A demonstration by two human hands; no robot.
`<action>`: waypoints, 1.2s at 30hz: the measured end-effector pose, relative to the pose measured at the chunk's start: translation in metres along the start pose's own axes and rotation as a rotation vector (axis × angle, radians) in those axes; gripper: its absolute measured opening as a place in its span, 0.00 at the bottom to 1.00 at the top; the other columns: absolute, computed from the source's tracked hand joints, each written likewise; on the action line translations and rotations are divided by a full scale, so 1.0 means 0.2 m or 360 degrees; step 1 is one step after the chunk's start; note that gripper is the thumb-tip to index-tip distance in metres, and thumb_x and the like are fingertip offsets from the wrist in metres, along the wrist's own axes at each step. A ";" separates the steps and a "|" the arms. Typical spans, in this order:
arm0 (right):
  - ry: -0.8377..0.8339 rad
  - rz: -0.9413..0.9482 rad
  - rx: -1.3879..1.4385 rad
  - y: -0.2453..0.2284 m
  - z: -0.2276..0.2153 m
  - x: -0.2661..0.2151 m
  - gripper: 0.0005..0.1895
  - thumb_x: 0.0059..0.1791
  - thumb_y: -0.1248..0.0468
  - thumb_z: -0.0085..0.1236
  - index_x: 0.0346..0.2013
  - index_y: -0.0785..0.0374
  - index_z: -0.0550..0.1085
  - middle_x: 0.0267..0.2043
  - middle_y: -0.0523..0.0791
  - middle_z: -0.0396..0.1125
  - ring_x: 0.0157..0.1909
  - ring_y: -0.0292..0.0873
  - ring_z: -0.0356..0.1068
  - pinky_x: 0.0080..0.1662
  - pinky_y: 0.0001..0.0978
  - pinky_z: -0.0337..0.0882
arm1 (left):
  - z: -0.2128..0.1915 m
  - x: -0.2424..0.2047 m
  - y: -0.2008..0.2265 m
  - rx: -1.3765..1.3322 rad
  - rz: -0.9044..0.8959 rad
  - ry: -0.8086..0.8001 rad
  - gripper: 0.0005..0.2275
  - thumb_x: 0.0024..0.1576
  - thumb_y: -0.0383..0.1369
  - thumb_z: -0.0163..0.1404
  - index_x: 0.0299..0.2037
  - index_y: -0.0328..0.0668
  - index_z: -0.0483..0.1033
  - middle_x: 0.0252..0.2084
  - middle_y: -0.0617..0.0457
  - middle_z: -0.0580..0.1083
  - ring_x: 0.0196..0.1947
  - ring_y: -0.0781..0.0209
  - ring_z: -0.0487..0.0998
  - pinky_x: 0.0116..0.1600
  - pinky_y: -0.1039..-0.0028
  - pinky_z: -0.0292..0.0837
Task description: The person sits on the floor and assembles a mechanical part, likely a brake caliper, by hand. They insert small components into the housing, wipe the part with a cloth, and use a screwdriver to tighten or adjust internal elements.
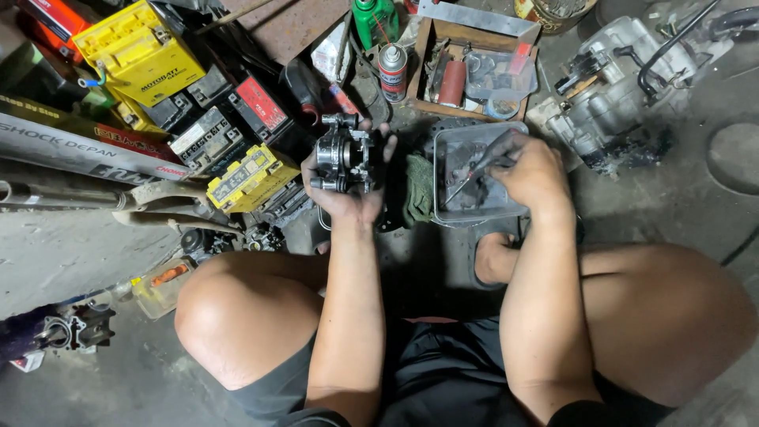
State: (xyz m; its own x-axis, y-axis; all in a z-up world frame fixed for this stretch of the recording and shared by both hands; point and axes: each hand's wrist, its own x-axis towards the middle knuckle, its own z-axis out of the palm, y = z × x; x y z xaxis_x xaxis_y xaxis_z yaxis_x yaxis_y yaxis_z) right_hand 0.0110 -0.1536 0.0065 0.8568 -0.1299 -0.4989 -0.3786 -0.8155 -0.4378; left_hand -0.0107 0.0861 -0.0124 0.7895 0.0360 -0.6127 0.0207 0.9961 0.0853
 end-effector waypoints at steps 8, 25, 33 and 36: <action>0.0118 -0.0205 0.0227 0.14 0.02 0.07 0.16 0.48 0.60 0.60 0.50 0.59 0.80 0.48 0.59 0.74 0.58 0.61 0.71 0.54 0.58 0.72 | -0.01 0.00 -0.02 0.0015 -0.0045 -0.0054 0.21 0.43 0.46 0.55 0.41 0.40 0.79 0.40 0.41 0.77 0.42 0.40 0.79 0.53 0.49 0.74; 0.0049 -0.0100 -0.0200 0.18 0.06 0.17 0.22 0.52 0.55 0.58 0.60 0.57 0.75 0.55 0.57 0.72 0.61 0.64 0.68 0.58 0.59 0.71 | -0.04 0.03 -0.16 0.0040 -0.0133 -0.0127 0.23 0.43 0.47 0.54 0.43 0.39 0.78 0.42 0.39 0.78 0.45 0.37 0.78 0.56 0.47 0.73; -0.0046 -0.0044 -0.0056 0.06 -0.06 0.03 0.24 0.53 0.57 0.56 0.64 0.58 0.72 0.58 0.60 0.70 0.64 0.68 0.63 0.58 0.65 0.68 | -0.06 0.07 -0.14 0.0043 -0.0186 -0.0163 0.24 0.44 0.48 0.54 0.44 0.39 0.78 0.44 0.38 0.78 0.46 0.36 0.78 0.57 0.46 0.72; 0.0040 -0.0056 -0.0065 0.04 -0.05 0.07 0.26 0.54 0.55 0.58 0.64 0.63 0.71 0.57 0.60 0.69 0.64 0.67 0.63 0.58 0.66 0.68 | -0.08 0.08 -0.13 0.0046 -0.0198 -0.0160 0.24 0.44 0.48 0.53 0.45 0.38 0.78 0.44 0.38 0.78 0.47 0.35 0.78 0.57 0.45 0.72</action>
State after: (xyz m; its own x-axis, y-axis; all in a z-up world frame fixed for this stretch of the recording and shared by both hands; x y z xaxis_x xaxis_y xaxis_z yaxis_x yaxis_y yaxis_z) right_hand 0.0231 -0.1676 0.0027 0.8781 -0.1145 -0.4645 -0.3338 -0.8422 -0.4235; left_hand -0.0074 0.0623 -0.0366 0.8372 -0.0972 -0.5382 0.1386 0.9897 0.0369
